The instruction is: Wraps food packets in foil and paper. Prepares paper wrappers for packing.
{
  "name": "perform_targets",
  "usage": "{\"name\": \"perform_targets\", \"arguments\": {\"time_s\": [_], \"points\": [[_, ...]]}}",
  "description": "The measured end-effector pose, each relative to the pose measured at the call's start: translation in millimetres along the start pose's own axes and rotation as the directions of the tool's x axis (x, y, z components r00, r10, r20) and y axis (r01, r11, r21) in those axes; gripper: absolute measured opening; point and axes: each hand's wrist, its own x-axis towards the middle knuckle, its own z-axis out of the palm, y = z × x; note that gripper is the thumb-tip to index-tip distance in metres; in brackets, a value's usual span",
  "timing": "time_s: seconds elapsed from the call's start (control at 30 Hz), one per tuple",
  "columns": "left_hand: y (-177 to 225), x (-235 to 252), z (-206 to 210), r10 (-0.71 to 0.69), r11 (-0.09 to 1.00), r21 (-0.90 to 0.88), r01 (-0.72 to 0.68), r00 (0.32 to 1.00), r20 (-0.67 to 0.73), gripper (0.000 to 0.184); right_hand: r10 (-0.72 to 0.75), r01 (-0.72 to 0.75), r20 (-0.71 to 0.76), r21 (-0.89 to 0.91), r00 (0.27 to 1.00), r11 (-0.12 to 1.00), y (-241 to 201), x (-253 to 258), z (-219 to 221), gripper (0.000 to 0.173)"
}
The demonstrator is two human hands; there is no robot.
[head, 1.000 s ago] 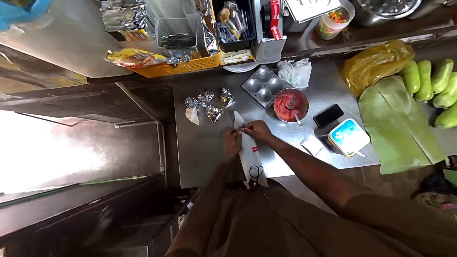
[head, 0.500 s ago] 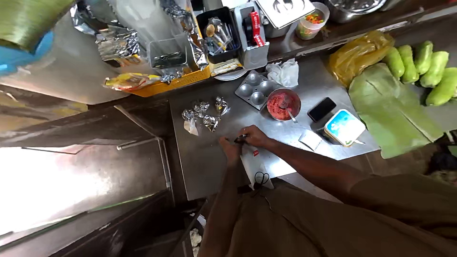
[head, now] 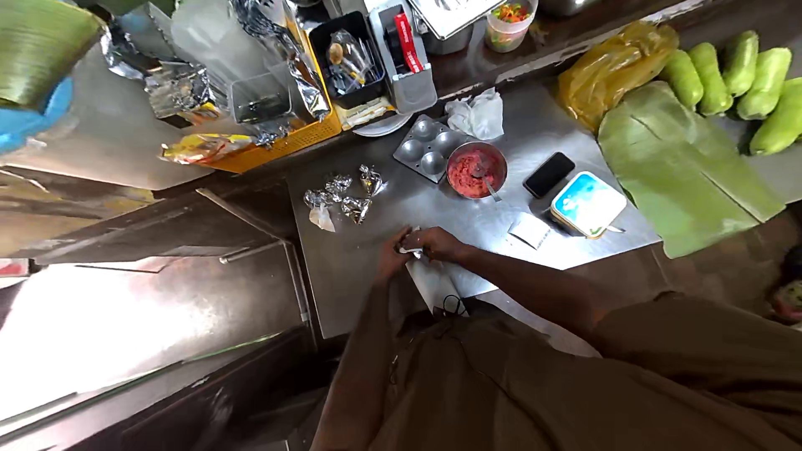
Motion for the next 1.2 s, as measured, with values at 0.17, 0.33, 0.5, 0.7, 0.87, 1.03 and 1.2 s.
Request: {"name": "perform_targets", "arguments": {"time_s": [0.17,0.33,0.5,0.7,0.87,1.03,1.2], "points": [[1,-12,8,0.072,0.957,0.282,-0.063,0.997,-0.021,0.05,0.02,-0.02,0.009,-0.011,1.0,1.0,-20,-48,12,0.024],[4,-22,17,0.3,0.885,0.395,-0.248,0.951,-0.076,0.029,0.3,-0.303,0.045,0.112,0.953,0.946,-55,-93,-5,0.014],[-2,-27,20,0.365,0.836,0.451,-0.313,0.931,-0.03,0.028,0.402,-0.412,0.135,0.063,0.906,0.909,-57,-118,32,0.009],[-16,-44,-9,0.315,0.701,0.508,-0.5,0.856,0.409,0.089,0.433,-0.433,-0.02,-0.042,0.901,0.9,-54,-117,64,0.011],[-19,-55,1,0.284,0.613,0.624,-0.485,0.872,0.399,0.125,0.415,-0.413,0.0,-0.109,0.91,0.904,-61,-136,76,0.014],[-29,-69,24,0.297,0.633,0.672,-0.383,0.923,0.246,0.138,0.442,-0.442,-0.03,-0.128,0.896,0.888,-69,-147,84,0.032],[-40,-73,42,0.339,0.652,0.691,-0.313,0.935,0.103,0.126,0.539,-0.54,-0.036,-0.062,0.842,0.839,-86,-167,92,0.071]]}}
